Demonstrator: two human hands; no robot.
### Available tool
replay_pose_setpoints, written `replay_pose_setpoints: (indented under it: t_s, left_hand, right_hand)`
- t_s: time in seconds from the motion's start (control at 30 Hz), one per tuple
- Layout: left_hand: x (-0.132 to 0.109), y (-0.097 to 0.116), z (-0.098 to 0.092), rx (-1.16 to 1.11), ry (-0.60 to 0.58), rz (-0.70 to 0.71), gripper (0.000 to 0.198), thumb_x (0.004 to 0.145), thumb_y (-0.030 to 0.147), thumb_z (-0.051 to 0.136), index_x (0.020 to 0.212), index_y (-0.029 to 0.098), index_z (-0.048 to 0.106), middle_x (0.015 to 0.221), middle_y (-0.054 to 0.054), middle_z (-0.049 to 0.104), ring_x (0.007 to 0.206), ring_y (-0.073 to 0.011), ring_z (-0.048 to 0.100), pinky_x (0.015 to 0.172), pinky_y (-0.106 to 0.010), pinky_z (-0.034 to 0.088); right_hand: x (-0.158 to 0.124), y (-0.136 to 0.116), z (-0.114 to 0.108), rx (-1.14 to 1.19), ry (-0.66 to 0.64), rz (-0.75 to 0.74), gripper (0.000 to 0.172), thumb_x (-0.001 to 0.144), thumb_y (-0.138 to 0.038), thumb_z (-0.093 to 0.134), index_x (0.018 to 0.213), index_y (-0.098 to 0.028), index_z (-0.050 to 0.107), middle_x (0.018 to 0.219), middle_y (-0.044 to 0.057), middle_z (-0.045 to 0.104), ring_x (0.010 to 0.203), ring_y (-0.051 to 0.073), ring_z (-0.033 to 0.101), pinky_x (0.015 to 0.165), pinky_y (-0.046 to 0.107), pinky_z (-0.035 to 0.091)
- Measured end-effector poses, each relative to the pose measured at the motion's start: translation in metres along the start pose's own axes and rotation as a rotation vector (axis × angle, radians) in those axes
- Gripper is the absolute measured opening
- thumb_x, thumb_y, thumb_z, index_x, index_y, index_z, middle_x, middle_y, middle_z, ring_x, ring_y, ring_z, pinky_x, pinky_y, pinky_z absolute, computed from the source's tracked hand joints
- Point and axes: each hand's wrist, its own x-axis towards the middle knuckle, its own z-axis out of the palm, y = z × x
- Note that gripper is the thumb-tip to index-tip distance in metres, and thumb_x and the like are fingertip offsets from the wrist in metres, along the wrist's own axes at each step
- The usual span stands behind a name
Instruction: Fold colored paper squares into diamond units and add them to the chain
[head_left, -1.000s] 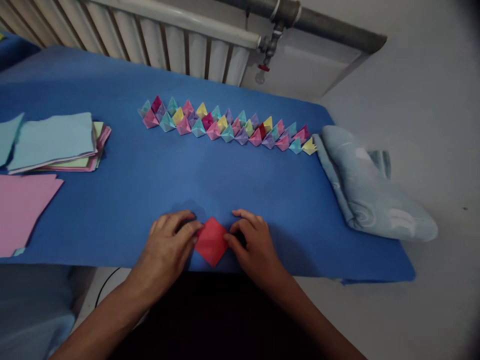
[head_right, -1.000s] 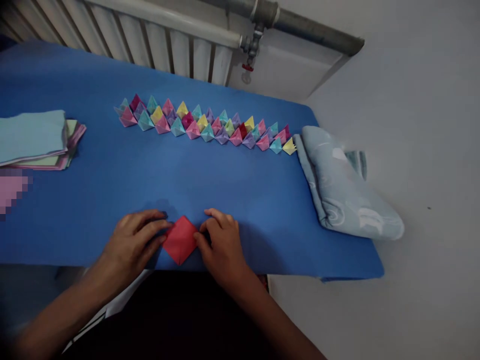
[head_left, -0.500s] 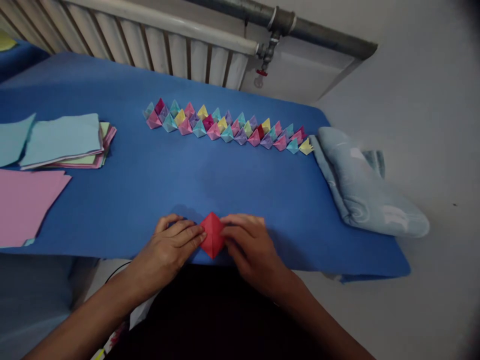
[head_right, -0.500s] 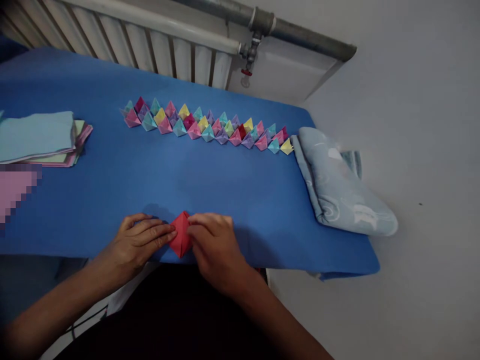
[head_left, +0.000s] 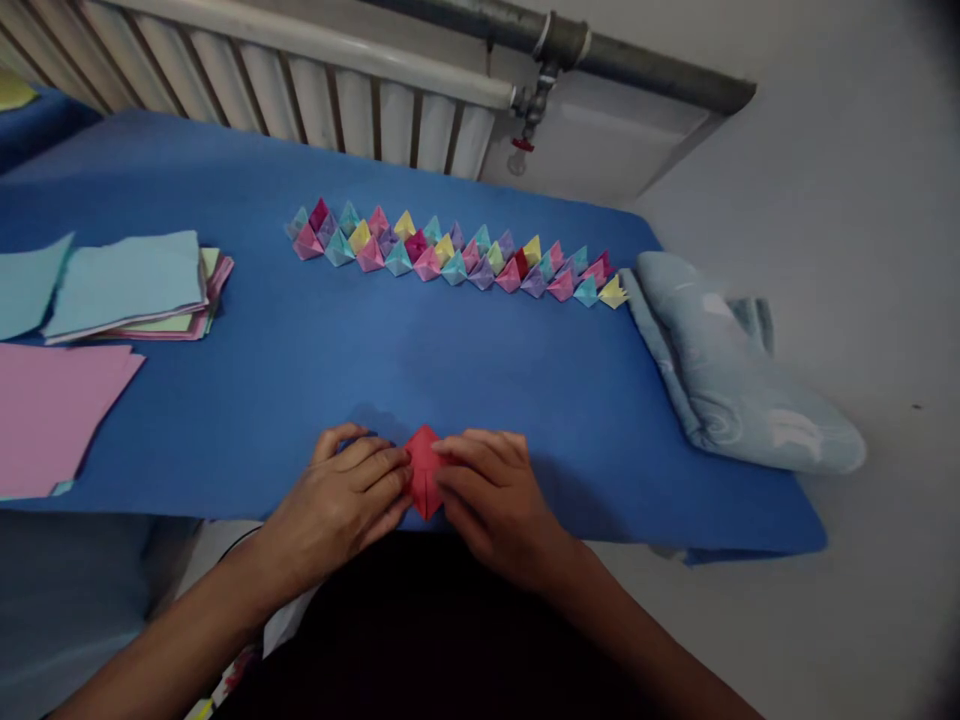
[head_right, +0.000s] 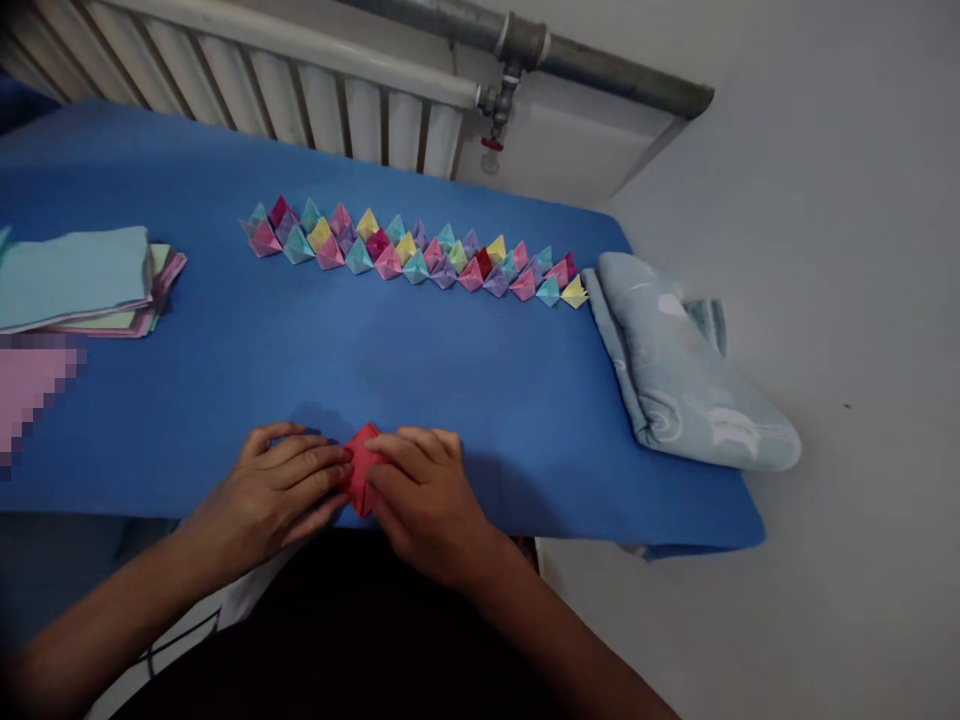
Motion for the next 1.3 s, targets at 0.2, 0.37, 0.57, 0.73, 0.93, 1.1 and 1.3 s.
replay_pose_setpoints:
  t_s: [0.2, 0.37, 0.57, 0.73, 0.93, 1.1, 1.3]
  left_hand:
    - [-0.005, 0.001, 0.003, 0.065, -0.003, 0.035, 0.017, 0.090, 0.018, 0.051, 0.104, 0.020, 0.061, 0.107, -0.003, 0.069, 0.096, -0.0201, 0.061, 0.094, -0.044, 0.039]
    - [-0.007, 0.005, 0.006, 0.090, 0.003, 0.028, 0.017, 0.087, 0.015, 0.055, 0.101, 0.020, 0.063, 0.108, -0.007, 0.069, 0.101, -0.0235, 0.060, 0.095, -0.047, 0.037]
    - [-0.002, 0.007, 0.001, -0.022, 0.005, -0.066, 0.015, 0.090, 0.017, 0.051, 0.098, 0.021, 0.062, 0.104, -0.004, 0.070, 0.099, -0.0215, 0.061, 0.098, -0.048, 0.033]
    - [0.003, 0.004, -0.005, -0.156, -0.004, -0.155, 0.016, 0.092, 0.020, 0.048, 0.100, 0.022, 0.061, 0.097, 0.000, 0.071, 0.096, -0.0177, 0.062, 0.100, -0.045, 0.030]
    - [-0.002, 0.000, -0.006, -0.188, -0.082, -0.250, 0.023, 0.086, 0.030, 0.054, 0.108, 0.024, 0.059, 0.103, -0.002, 0.070, 0.104, -0.0230, 0.058, 0.102, -0.049, 0.028]
    - [-0.006, -0.005, 0.001, -0.156, -0.024, -0.274, 0.013, 0.091, 0.026, 0.051, 0.096, 0.025, 0.062, 0.099, 0.000, 0.070, 0.098, -0.0209, 0.059, 0.100, -0.047, 0.028]
    - [-0.004, -0.005, 0.004, -0.154, -0.012, -0.310, 0.014, 0.092, 0.025, 0.048, 0.090, 0.024, 0.062, 0.097, 0.000, 0.069, 0.098, -0.0210, 0.058, 0.098, -0.046, 0.030]
  right_hand:
    - [0.004, 0.010, 0.011, 0.040, -0.148, 0.010, 0.013, 0.091, -0.018, 0.049, 0.096, -0.020, 0.062, 0.101, 0.003, 0.069, 0.096, 0.019, 0.054, 0.085, 0.037, 0.033]
    - [0.003, 0.009, 0.011, 0.057, -0.107, 0.048, 0.014, 0.092, -0.019, 0.050, 0.098, -0.021, 0.062, 0.101, 0.002, 0.069, 0.097, 0.019, 0.054, 0.086, 0.037, 0.031]
    - [0.006, 0.005, 0.009, 0.044, -0.129, 0.082, 0.012, 0.091, -0.025, 0.054, 0.098, -0.022, 0.063, 0.097, 0.001, 0.069, 0.099, 0.020, 0.052, 0.088, 0.038, 0.029]
    - [0.009, 0.007, 0.015, 0.049, -0.126, 0.116, 0.008, 0.089, -0.024, 0.056, 0.089, -0.023, 0.063, 0.093, 0.000, 0.068, 0.094, 0.019, 0.052, 0.085, 0.038, 0.028]
    - [0.009, 0.006, 0.022, 0.066, -0.084, 0.181, 0.010, 0.089, -0.023, 0.055, 0.092, -0.024, 0.064, 0.098, 0.001, 0.068, 0.097, 0.019, 0.053, 0.088, 0.039, 0.028]
    - [0.011, 0.004, 0.024, 0.085, -0.044, 0.234, 0.006, 0.087, -0.022, 0.058, 0.089, -0.023, 0.064, 0.109, 0.001, 0.066, 0.106, 0.021, 0.051, 0.090, 0.038, 0.031]
    - [0.013, 0.003, 0.025, 0.107, -0.055, 0.293, 0.006, 0.087, -0.021, 0.057, 0.082, -0.022, 0.061, 0.114, 0.001, 0.065, 0.109, 0.022, 0.051, 0.091, 0.039, 0.032]
